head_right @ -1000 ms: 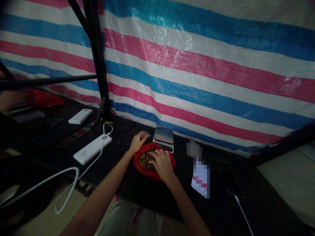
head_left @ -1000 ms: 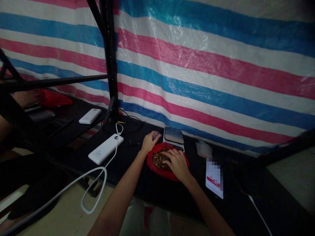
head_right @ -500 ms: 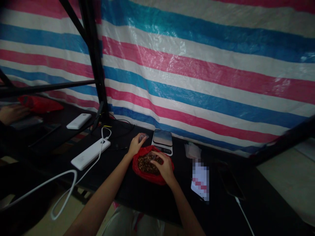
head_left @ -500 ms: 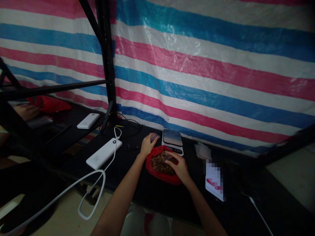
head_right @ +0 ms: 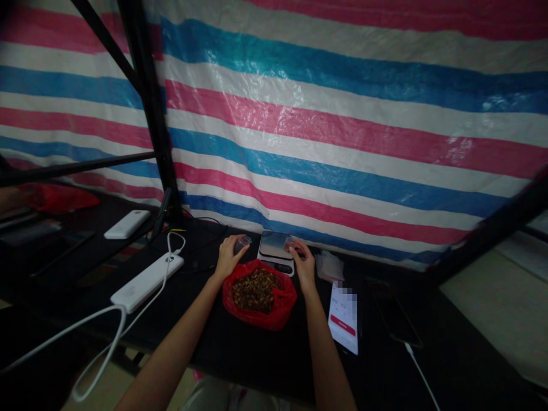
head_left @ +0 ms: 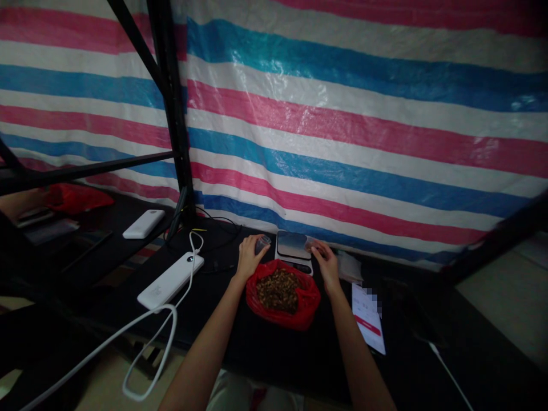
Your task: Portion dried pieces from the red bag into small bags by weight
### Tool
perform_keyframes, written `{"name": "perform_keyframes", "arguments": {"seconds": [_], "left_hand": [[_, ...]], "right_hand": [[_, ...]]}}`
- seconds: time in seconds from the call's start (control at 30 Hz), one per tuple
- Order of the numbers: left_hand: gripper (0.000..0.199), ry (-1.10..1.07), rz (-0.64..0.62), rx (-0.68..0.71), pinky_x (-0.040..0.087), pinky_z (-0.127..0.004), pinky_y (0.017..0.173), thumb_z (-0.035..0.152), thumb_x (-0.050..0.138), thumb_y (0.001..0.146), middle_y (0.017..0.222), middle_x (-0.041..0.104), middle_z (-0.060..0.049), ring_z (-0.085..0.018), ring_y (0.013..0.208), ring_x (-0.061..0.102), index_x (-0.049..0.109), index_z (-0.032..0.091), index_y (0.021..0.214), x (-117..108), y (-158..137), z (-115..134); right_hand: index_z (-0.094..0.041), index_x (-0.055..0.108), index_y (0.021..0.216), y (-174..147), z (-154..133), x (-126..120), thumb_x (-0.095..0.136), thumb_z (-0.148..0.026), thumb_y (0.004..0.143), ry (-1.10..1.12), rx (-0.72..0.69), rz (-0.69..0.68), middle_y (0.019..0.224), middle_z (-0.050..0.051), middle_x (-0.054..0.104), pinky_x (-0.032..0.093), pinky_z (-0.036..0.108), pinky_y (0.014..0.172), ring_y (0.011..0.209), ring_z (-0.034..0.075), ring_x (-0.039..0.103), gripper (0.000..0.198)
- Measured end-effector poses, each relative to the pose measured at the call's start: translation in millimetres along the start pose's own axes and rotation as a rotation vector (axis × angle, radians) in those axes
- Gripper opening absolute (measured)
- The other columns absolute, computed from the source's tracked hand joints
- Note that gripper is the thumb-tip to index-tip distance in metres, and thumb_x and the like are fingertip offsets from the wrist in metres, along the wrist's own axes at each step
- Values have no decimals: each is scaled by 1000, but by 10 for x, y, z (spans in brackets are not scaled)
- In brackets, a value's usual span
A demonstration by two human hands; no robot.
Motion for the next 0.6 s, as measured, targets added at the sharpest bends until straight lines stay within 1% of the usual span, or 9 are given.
{"name": "perform_keyframes", "arguments": {"seconds": [0.07, 0.17, 0.23, 0.33, 0.43, 0.5, 0.6], "left_hand": [[35, 17, -3, 7, 36, -35, 85, 40, 50, 78, 102, 56, -5, -21, 98, 48, 51, 22, 109, -3, 7, 17], [37, -25, -32, 24, 36, -34, 86, 40, 45, 81, 101, 56, -5, -20, 96, 49, 49, 22, 113, 38, 20, -1], [36, -59, -56, 22, 37, -34, 86, 40, 42, 83, 100, 56, -5, -19, 94, 49, 49, 21, 112, 91, 45, -51], [37, -90, -82, 9, 37, -33, 86, 41, 44, 82, 101, 57, -6, -19, 95, 49, 50, 19, 111, 204, 139, -137], [38, -143, -80, 10, 37, -33, 88, 41, 47, 80, 103, 56, -7, -19, 98, 49, 50, 18, 110, 360, 292, -150], [39, -215, -94, 25, 35, -33, 90, 39, 48, 79, 106, 56, -7, -19, 101, 48, 49, 17, 111, 512, 390, -94], [37, -323, -180, 49, 33, -34, 92, 36, 50, 79, 108, 56, -6, -19, 103, 48, 48, 19, 112, 788, 471, 62]], "right_hand": [[-16, 57, 103, 31, 80, -33, 58, -41, 67, -15, -2, 61, 101, 11, 62, 44, 37, 78, 89, 21, 57, 44], [-16, 57, 101, -5, 190, -81, 55, -44, 67, -97, -13, 147, 103, 11, 62, 44, 37, 76, 93, 23, 56, 44], [-17, 58, 99, -37, 254, -72, 55, -44, 67, -129, -23, 137, 107, 11, 61, 44, 37, 76, 96, 24, 54, 42], [-17, 57, 102, -50, 328, -54, 55, -43, 68, -72, -23, 98, 108, 11, 60, 45, 37, 76, 98, 23, 55, 43], [-16, 53, 105, -17, 337, -78, 55, -41, 69, 44, -18, 120, 106, 12, 61, 45, 36, 78, 97, 22, 56, 43], [-15, 53, 105, 30, 300, -94, 56, -39, 69, 104, -22, 145, 104, 12, 61, 44, 36, 80, 96, 21, 57, 43], [-15, 53, 105, 131, 202, -110, 56, -39, 69, 109, -37, 175, 104, 12, 62, 44, 36, 80, 95, 21, 57, 43]]}}
Point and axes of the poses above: each hand's wrist, its own y-axis towards the middle knuckle, its own x-axis out of the palm, z = x × y, the point moved 8 cm from there along y, towards the middle knuckle
